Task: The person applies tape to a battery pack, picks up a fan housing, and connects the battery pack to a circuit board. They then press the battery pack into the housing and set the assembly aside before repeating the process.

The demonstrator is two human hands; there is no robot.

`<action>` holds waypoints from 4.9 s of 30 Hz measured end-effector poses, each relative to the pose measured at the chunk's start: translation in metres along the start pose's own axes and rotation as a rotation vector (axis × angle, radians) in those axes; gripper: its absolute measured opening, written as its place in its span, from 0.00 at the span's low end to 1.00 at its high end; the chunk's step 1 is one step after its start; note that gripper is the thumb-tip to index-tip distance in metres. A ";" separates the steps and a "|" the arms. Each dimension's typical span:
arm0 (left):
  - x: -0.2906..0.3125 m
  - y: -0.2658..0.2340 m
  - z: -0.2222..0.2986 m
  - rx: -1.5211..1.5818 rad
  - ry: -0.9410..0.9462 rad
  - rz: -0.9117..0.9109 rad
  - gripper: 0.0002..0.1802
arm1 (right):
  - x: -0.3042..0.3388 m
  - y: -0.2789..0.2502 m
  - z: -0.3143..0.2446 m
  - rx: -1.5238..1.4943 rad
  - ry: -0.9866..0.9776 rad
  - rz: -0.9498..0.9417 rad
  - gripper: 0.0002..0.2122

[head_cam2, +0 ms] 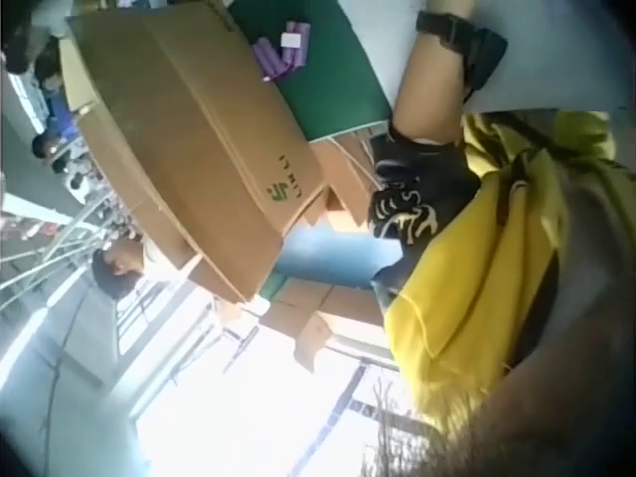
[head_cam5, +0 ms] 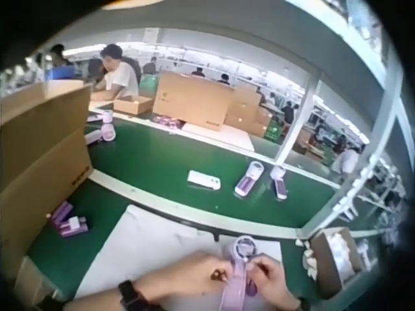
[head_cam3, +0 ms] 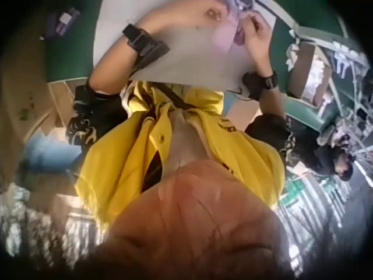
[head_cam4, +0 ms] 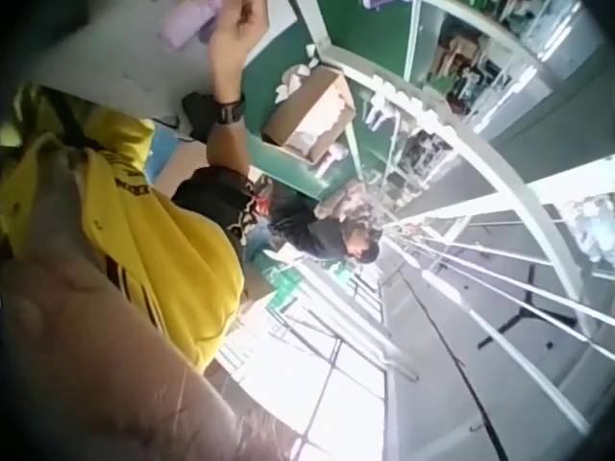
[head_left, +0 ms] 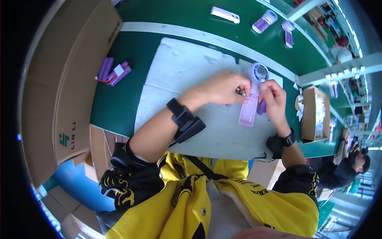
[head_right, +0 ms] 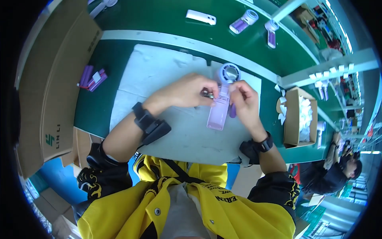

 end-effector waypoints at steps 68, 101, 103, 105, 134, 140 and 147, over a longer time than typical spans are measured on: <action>0.022 -0.019 -0.018 0.522 -0.378 0.015 0.10 | 0.025 0.028 -0.063 0.496 -0.651 0.057 0.08; 0.023 -0.012 -0.007 0.481 -0.344 -0.135 0.13 | 0.022 0.033 -0.053 0.408 -0.510 -0.062 0.07; 0.023 -0.013 -0.008 0.479 -0.347 -0.130 0.15 | 0.022 0.034 -0.054 0.413 -0.523 -0.075 0.07; 0.023 -0.014 -0.009 0.477 -0.349 -0.127 0.16 | 0.022 0.034 -0.054 0.420 -0.524 -0.070 0.07; 0.020 -0.028 -0.003 0.385 -0.234 0.074 0.16 | 0.021 0.028 -0.051 0.401 -0.539 0.002 0.03; 0.018 -0.024 0.004 0.300 -0.160 0.096 0.18 | 0.023 0.028 -0.056 0.423 -0.558 0.016 0.07; 0.015 -0.020 0.010 0.207 -0.084 0.141 0.19 | 0.018 0.021 -0.057 0.468 -0.403 0.118 0.13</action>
Point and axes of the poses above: each hand's wrist, its own x-axis away from the middle knuckle, its own y-axis out of the palm, z = x × y, the point moved 10 cm from there along -x, towards the middle knuckle, and after that the axes turned 2 degrees about -y, right-handed, at the moved point
